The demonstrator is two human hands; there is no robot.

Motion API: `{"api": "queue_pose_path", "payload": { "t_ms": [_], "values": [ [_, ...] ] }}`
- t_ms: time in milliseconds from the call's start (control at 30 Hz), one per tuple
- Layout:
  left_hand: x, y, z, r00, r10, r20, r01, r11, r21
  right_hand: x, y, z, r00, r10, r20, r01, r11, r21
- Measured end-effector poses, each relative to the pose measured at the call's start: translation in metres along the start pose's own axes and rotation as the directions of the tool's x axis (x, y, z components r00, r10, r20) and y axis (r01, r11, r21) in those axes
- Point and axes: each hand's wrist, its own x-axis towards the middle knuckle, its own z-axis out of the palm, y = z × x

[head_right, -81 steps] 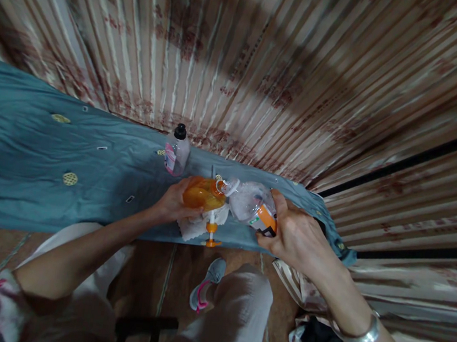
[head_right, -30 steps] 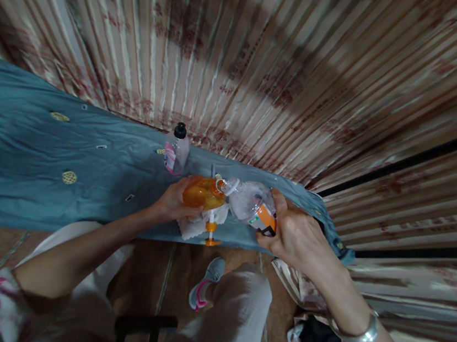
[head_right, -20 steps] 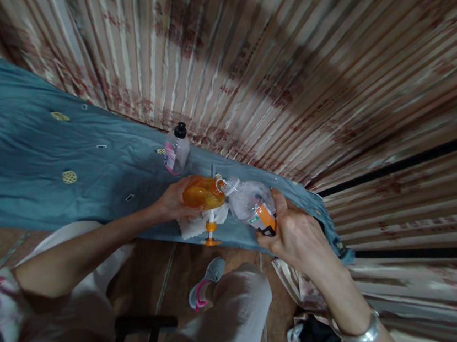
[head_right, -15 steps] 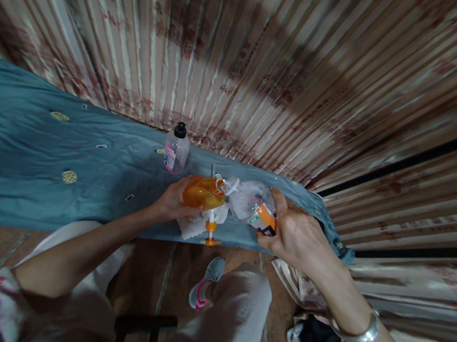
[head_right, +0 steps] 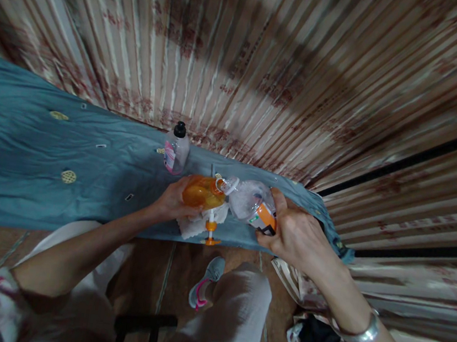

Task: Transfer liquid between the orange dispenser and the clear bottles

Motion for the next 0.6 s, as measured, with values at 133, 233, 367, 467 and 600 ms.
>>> {"api": "queue_pose_path", "payload": {
  "t_ms": [133,233,367,467,600],
  "values": [
    [0.0004,-0.0038,0.0008,1.0,0.016,-0.002,-0.016,1.0,0.007,-0.0004,0.0006,0.0012,1.0,0.003,0.004,-0.003,1.0,0.004],
    [0.0008,-0.0032,0.0008,0.999,0.038,-0.008,-0.038,0.999,0.002,-0.0004,0.001,0.0024,1.0,0.015,0.017,-0.015,1.0,0.012],
    [0.0012,-0.0006,0.0004,0.999,0.042,-0.005,-0.043,0.999,-0.004,0.0,-0.0001,0.001,1.0,0.011,0.015,-0.011,1.0,0.018],
    [0.0011,-0.0018,0.0007,0.998,0.059,0.006,-0.059,0.998,-0.022,0.0001,-0.0004,0.0003,1.0,0.002,0.006,-0.002,1.0,0.016],
    [0.0004,-0.0064,0.0021,0.999,0.034,-0.01,-0.034,0.999,-0.005,0.0001,0.0011,0.0025,1.0,0.012,-0.022,-0.011,1.0,0.022]
  ]
}}
